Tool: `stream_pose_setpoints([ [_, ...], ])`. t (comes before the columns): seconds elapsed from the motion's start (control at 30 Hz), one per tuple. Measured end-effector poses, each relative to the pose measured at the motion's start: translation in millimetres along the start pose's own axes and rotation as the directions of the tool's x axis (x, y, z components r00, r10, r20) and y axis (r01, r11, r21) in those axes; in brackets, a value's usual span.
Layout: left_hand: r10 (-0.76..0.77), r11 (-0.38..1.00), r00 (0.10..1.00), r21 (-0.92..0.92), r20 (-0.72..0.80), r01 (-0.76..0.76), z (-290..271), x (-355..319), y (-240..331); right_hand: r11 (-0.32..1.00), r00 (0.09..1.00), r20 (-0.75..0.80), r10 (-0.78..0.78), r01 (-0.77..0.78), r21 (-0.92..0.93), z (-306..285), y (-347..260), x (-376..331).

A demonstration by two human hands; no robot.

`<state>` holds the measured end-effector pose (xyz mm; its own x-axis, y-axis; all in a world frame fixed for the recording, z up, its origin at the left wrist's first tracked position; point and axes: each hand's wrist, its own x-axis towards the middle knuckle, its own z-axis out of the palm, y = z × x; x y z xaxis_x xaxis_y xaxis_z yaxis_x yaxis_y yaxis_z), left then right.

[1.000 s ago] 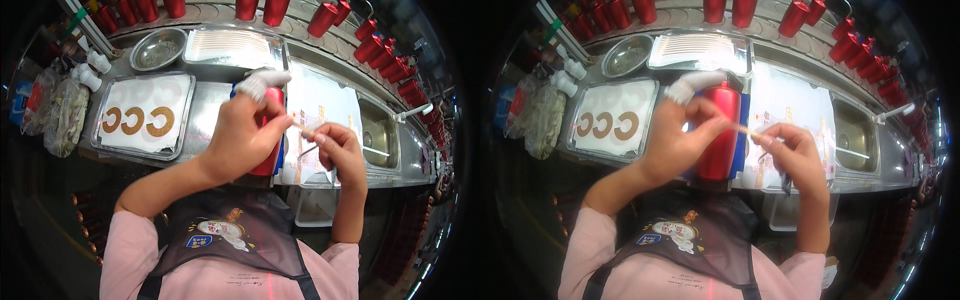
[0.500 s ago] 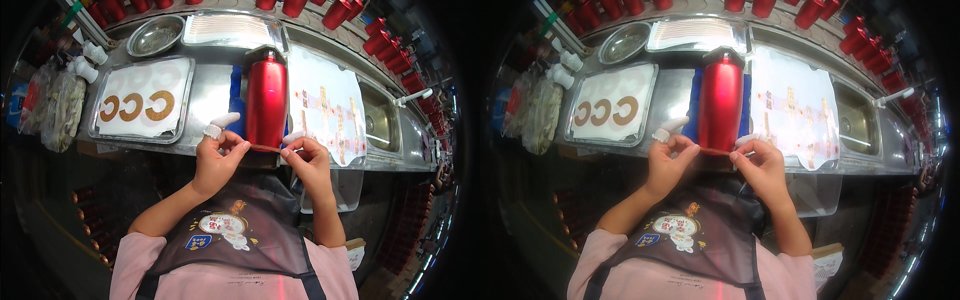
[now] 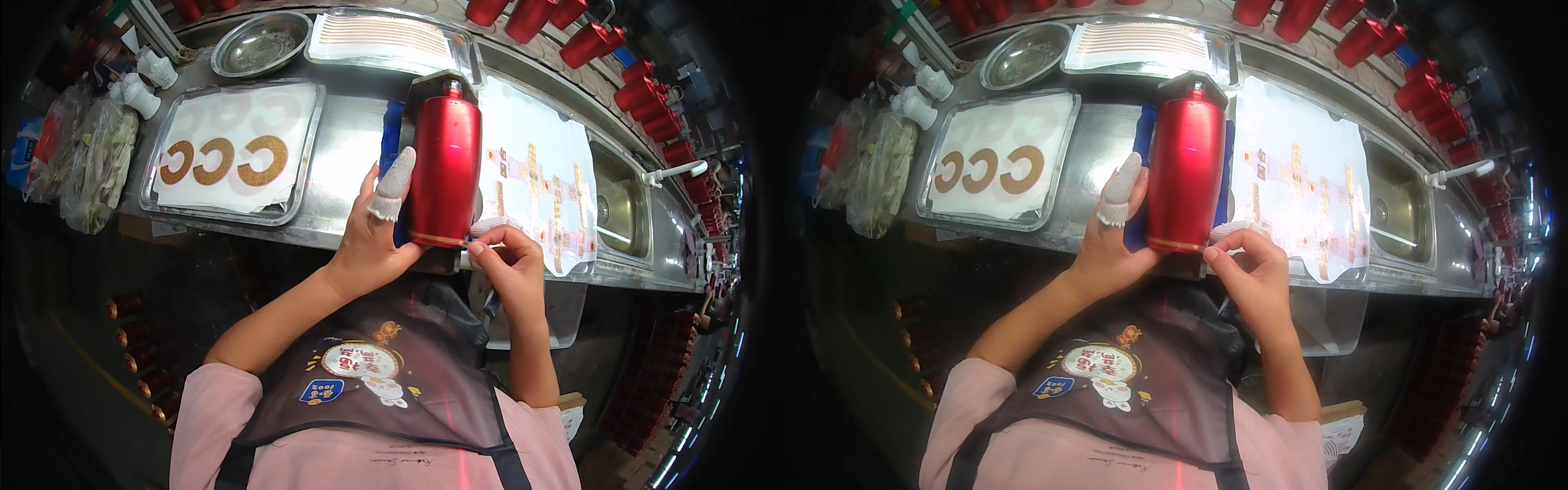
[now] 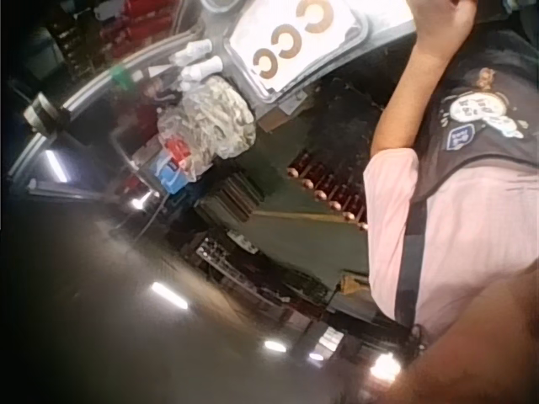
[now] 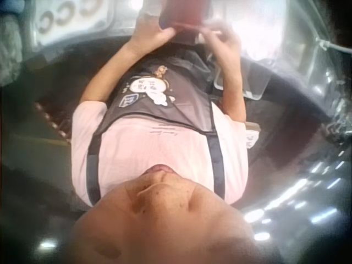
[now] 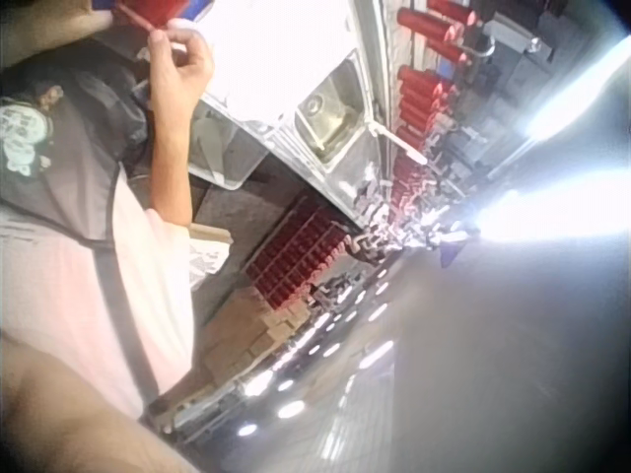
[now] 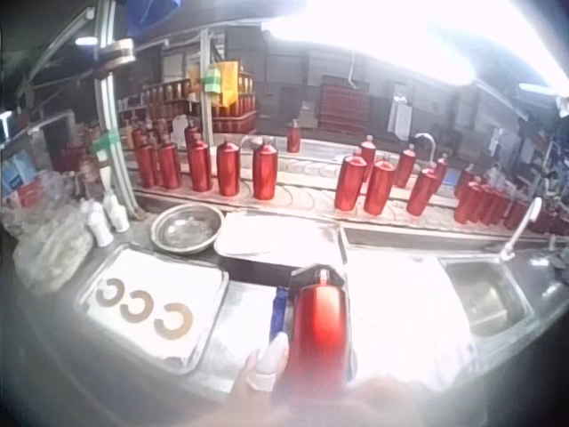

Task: The person applies a gold circular sticker to the neck of a red bottle, then places a paper label around the bottle's body and smooths it. The person then uses a small tool to press the label edges and later stacks paper labels on a tray.

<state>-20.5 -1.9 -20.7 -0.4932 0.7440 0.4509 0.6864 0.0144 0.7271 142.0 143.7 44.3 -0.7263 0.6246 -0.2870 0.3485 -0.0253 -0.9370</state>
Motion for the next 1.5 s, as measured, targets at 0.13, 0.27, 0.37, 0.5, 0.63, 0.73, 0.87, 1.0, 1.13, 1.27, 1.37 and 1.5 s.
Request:
stream_pose_setpoints([
  [0.13, 0.025, 0.999, 1.0, 0.044, -0.003, -0.025, -0.5, -5.0, 0.8, 0.996, 0.999, -0.01, 0.046, -0.045, 0.076, -3.7, 6.3, 4.2],
  [0.27, -0.137, 0.95, 0.98, -0.259, 0.147, 0.172, -12.6, -7.5, -7.4, 0.993, 1.0, -0.014, 0.019, -0.017, 0.118, -3.2, 13.8, 2.2],
  [0.37, -0.302, 0.589, 0.932, -0.73, 0.2, 0.347, -8.4, -5.3, -10.0, 0.991, 1.0, -0.024, 0.003, 0.0, 0.131, -5.2, 12.6, -5.4],
  [0.5, -0.259, 0.714, 0.949, -0.626, 0.178, 0.312, -0.8, -1.9, -9.3, 0.99, 0.999, -0.043, -0.032, 0.037, 0.133, -6.2, 6.2, -13.7],
  [0.63, -0.226, 0.823, 0.96, -0.495, 0.164, 0.278, 0.0, -1.8, -5.1, 0.993, 0.997, -0.076, -0.021, 0.03, 0.117, -5.9, 4.3, -14.8],
  [0.73, -0.242, 0.823, 0.957, -0.488, 0.16, 0.29, -1.1, -3.5, -4.1, 0.99, 0.998, -0.071, 0.001, 0.009, 0.138, -6.1, 6.5, -13.6],
  [0.87, -0.239, 0.792, 0.955, -0.534, 0.175, 0.296, -0.9, -5.2, -8.9, 0.99, 0.998, -0.069, 0.011, -0.001, 0.14, -6.2, 11.1, -11.5],
  [1.0, -0.212, 0.765, 0.959, -0.578, 0.188, 0.283, -1.5, -6.9, -13.8, 0.989, 0.999, -0.045, -0.006, 0.012, 0.148, -2.6, 15.6, -8.4],
  [1.13, -0.286, 0.568, 0.927, -0.736, 0.242, 0.368, -7.2, -7.3, -16.7, 0.988, 0.999, -0.05, -0.018, 0.025, 0.149, 0.5, 18.4, -6.6],
  [1.27, -0.275, 0.563, 0.926, -0.737, 0.259, 0.374, -9.2, -7.9, -17.5, 0.985, 0.999, -0.05, -0.001, 0.009, 0.169, -0.6, 19.2, -6.1],
  [1.37, -0.227, 0.716, 0.948, -0.622, 0.223, 0.318, -5.4, -9.0, -16.7, 0.979, 1.0, -0.022, 0.011, -0.006, 0.205, -2.5, 19.3, -6.1],
  [1.5, -0.229, 0.733, 0.952, -0.608, 0.201, 0.305, -0.6, -10.2, -15.8, 0.979, 1.0, -0.026, 0.016, -0.01, 0.205, -3.7, 19.9, -6.2],
])
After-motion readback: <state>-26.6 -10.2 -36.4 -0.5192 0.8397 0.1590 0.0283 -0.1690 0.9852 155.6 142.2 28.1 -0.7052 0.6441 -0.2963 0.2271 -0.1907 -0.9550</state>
